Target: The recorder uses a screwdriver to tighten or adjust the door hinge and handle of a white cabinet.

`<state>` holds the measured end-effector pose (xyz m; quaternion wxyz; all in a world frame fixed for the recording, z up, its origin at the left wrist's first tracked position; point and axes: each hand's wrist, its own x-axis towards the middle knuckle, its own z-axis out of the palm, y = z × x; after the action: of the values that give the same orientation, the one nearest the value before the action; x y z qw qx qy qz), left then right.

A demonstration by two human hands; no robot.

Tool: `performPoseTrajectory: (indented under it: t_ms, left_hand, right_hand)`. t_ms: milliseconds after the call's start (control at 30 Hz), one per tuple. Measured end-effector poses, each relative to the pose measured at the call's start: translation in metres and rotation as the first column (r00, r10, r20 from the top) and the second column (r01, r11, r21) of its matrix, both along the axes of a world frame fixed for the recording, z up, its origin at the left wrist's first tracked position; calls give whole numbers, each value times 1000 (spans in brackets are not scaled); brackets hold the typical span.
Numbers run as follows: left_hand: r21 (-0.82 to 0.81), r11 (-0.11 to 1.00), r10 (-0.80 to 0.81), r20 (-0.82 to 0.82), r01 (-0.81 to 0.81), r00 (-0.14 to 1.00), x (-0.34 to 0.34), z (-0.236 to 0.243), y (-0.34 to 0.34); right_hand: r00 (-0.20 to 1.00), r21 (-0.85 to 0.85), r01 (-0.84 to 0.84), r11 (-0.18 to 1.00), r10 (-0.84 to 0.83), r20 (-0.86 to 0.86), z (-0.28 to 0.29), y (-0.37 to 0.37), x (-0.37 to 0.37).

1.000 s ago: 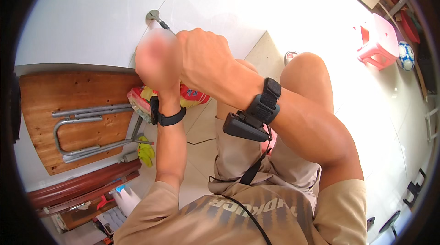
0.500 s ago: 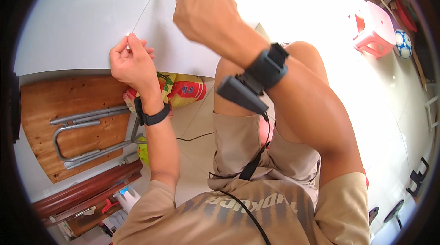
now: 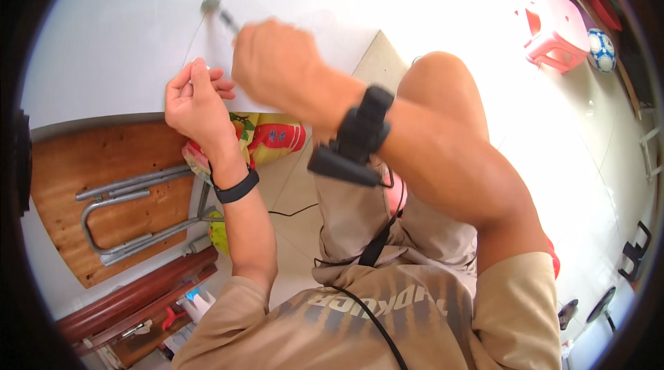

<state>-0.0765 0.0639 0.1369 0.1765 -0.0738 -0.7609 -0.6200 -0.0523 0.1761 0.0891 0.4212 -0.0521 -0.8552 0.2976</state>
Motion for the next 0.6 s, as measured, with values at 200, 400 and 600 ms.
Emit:
performPoseTrajectory:
  t_ms: [200, 400, 600]
  left_hand:
    - [231, 968, -122, 109, 94, 987, 3, 5, 2]
    - [387, 904, -275, 202, 182, 940, 2, -2, -6]
    - [398, 902, -273, 222, 169, 936, 4, -1, 2]
  right_hand:
    - [987, 516, -30, 856, -55, 149, 8, 70, -16]
    - [903, -243, -169, 955, 249, 351, 26, 8, 11]
    - [984, 388, -49, 920, -23, 177, 14, 59, -9]
